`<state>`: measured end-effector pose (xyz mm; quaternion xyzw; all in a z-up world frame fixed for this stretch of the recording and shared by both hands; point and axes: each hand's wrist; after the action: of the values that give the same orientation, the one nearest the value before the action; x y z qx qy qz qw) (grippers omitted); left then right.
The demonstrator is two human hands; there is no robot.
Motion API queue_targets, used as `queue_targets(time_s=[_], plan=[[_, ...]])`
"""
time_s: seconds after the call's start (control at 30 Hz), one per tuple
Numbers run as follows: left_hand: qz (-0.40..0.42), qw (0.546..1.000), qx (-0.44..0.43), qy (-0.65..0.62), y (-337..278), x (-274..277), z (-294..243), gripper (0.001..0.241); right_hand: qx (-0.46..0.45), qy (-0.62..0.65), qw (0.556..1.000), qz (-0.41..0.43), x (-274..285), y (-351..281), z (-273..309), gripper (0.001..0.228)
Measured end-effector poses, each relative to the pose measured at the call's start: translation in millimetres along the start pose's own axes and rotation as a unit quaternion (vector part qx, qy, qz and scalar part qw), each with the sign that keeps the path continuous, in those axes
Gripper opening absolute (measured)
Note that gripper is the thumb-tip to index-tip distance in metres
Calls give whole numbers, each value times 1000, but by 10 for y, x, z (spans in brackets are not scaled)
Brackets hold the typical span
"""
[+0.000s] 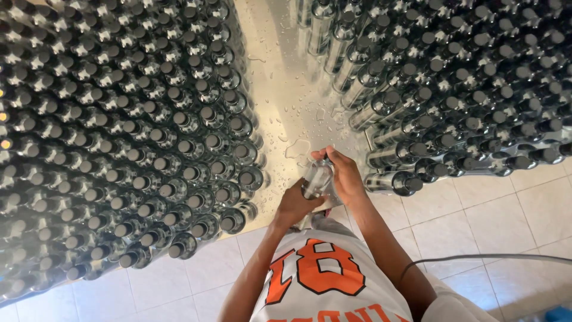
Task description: Manually placing and tightening caps on plastic water bottles and organizing them on a production table.
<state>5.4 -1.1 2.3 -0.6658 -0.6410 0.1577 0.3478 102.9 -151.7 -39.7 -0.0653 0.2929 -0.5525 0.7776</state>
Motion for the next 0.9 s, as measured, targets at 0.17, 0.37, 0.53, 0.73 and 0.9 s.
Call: queue_targets(time_s=[0.17, 0.37, 0.53, 0.73, 0.9], plan=[[153, 954, -70, -249, -160, 101, 36, 40, -6, -1, 999, 48, -178, -199, 361, 65], [357, 784, -37, -507, 5, -62, 377, 44, -37, 81, 973, 213, 22, -80, 389, 93], [471, 647, -7, -599, 301, -370, 820, 55, -18, 158, 953, 258, 183, 116, 32, 69], [518, 590, -12, -619, 307, -483, 977, 58, -36, 262, 932, 249, 530, 172, -440, 50], [480, 649, -2, -591, 197, -242, 823, 45, -87, 235, 962, 105, 280, -120, -190, 36]])
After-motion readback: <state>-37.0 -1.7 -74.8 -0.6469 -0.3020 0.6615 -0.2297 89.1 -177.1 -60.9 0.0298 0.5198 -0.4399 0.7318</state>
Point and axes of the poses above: each hand's wrist, its own y-axis towards the middle knuckle, its own x-axis out of the back of the hand, z = x × y, and after that the axes turned 3 degrees about -y, right-handed
